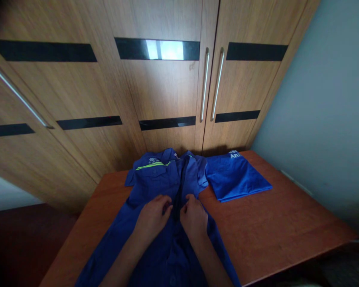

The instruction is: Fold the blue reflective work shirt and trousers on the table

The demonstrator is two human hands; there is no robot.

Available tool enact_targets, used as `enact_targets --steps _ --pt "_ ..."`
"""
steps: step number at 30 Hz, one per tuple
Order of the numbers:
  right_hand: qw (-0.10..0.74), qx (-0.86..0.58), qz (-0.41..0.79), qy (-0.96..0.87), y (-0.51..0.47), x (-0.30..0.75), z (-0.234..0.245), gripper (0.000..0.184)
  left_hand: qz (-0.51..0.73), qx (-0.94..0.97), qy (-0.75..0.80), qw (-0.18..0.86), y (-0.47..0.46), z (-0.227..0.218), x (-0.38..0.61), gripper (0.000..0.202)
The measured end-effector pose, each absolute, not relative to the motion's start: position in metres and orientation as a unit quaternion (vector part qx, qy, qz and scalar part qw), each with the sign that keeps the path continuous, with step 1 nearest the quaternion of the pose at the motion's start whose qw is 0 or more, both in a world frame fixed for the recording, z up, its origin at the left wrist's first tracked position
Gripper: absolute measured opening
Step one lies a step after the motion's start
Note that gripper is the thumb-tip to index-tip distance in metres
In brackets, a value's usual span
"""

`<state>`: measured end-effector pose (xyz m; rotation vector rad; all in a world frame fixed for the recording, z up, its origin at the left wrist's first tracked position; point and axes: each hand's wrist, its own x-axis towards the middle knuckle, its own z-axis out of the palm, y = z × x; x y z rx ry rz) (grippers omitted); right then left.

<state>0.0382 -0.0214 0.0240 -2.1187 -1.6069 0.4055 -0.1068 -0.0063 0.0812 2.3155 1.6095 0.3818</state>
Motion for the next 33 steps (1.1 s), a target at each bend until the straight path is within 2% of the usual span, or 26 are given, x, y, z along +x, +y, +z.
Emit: enact_targets --steps 3,8,12,16,19,22,25,28,31,33 --pt "0.240 -0.762 0.169 -0.577 -0.024 0.045 0.018 0.028 0.115 0.804 0.572 0.114 0.015 0.075 -0.099 0.022" --pt "0.245 -0.756 0.152 -0.588 -0.023 0.044 0.019 0.019 0.062 0.800 0.582 0.131 0.032 0.055 -0.095 0.020" --pt "0.217 -0.751 0.113 -0.614 -0.016 0.034 0.025 0.026 0.061 0.797 0.582 0.149 0.036 0.042 -0.098 0.017" --pt "0.143 -0.760 0.116 -0.623 -0.007 0.022 0.026 0.034 0.084 0.786 0.588 0.174 0.042 0.034 -0.102 0.014" --pt "0.108 -0.763 0.110 -0.628 -0.003 0.019 0.024 0.029 0.125 0.776 0.584 0.203 0.047 0.031 -0.103 0.011" --pt "0.112 -0.765 0.120 -0.623 0.000 0.022 0.018 0.025 0.187 0.762 0.566 0.253 0.049 0.028 -0.103 0.006" --pt "0.193 -0.757 0.166 -0.602 0.001 0.032 0.007 0.027 0.255 0.733 0.541 0.325 0.049 0.021 -0.103 0.010" --pt "0.372 -0.716 0.261 -0.529 0.000 0.044 -0.006 0.028 0.298 0.690 0.525 0.400 0.047 0.013 -0.102 0.020" --pt "0.561 -0.601 0.417 -0.387 -0.004 0.050 -0.012 0.024 0.323 0.653 0.515 0.452 0.046 0.007 -0.102 0.023" --pt "0.627 -0.486 0.527 -0.305 -0.008 0.050 -0.010 0.024 0.337 0.638 0.510 0.469 0.045 0.006 -0.102 0.023"
